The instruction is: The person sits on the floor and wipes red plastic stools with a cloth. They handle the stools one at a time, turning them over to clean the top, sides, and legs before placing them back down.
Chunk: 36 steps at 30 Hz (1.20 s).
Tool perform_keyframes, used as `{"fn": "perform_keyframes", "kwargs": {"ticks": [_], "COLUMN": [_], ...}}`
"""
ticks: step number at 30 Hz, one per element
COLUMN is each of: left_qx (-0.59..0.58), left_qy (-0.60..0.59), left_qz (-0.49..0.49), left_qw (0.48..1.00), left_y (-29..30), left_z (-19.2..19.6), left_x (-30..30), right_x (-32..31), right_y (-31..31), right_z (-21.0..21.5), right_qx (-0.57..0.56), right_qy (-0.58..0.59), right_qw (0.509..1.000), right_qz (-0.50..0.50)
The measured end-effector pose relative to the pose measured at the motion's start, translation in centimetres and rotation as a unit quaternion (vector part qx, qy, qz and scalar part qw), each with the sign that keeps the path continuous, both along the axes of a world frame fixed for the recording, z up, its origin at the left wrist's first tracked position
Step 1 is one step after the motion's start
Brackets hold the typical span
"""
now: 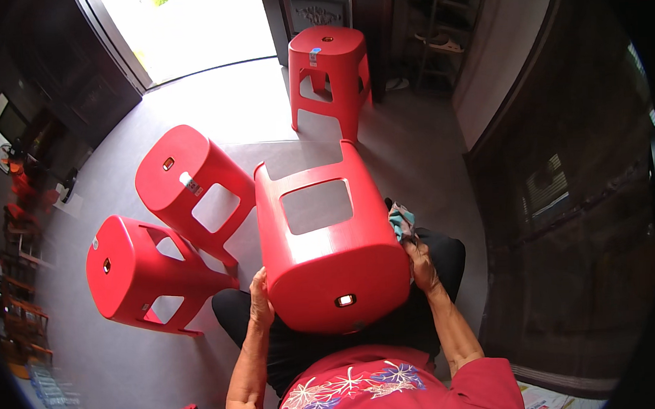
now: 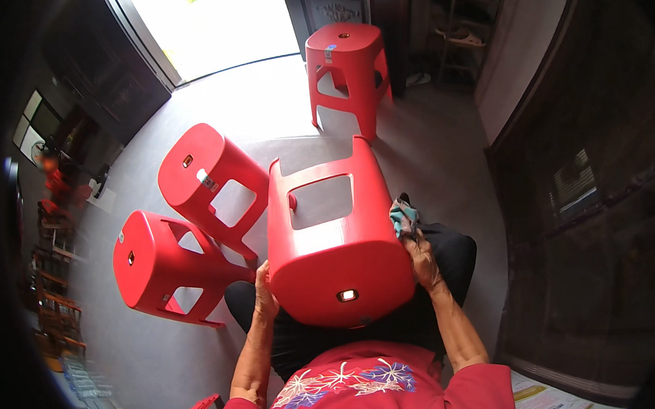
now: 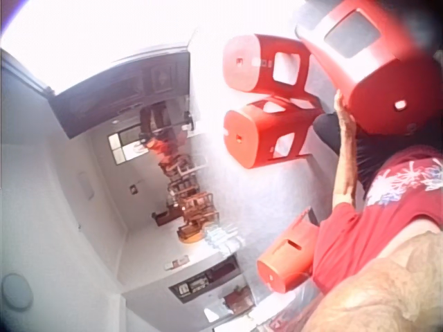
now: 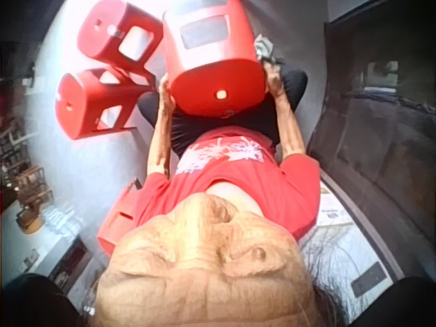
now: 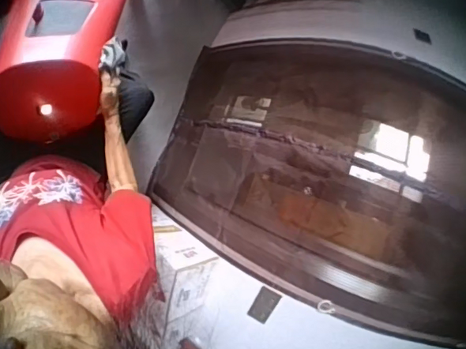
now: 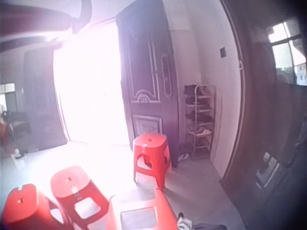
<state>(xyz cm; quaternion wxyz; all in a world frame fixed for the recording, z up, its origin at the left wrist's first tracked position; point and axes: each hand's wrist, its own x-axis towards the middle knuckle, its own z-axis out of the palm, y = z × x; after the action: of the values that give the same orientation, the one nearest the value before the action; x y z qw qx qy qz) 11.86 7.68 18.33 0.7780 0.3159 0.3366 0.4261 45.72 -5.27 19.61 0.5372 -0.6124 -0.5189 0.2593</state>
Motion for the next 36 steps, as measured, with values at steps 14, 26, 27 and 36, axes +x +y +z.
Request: {"fn": "perform_keyframes", "kwargs": {"ticks": [14,26,27,36], "left_qx": [0.024,-0.035,-0.01,0.027], "left_qy": [0.162,0.226,0.234,0.208], "left_qz": [-0.053,-0.04,-0.056,-0.029], "left_qw": [0.985,0.973,0.971,0.977], "left_y": [1.8,0.4,0.5,0.7], "left_z": [-1.6,-0.6,-1.1,-2.2], "left_x": [-1.2,-2.7,-3.0,-2.6], "right_x": [1.5,7.4,7.7,8.6], "right_y": [13.8,34.4,35.1,32.6], "right_z": [1.7,-11.1,-11.7,-13.4], "right_qx": [0.081,-0.234,-0.228,-0.086], "right_qy": [-0.364,-0.149,-0.154,-0.227], "right_qw": [0.912,0.96,0.961,0.96], "right_qz": [0.172,0.046,0.015,0.138]}}
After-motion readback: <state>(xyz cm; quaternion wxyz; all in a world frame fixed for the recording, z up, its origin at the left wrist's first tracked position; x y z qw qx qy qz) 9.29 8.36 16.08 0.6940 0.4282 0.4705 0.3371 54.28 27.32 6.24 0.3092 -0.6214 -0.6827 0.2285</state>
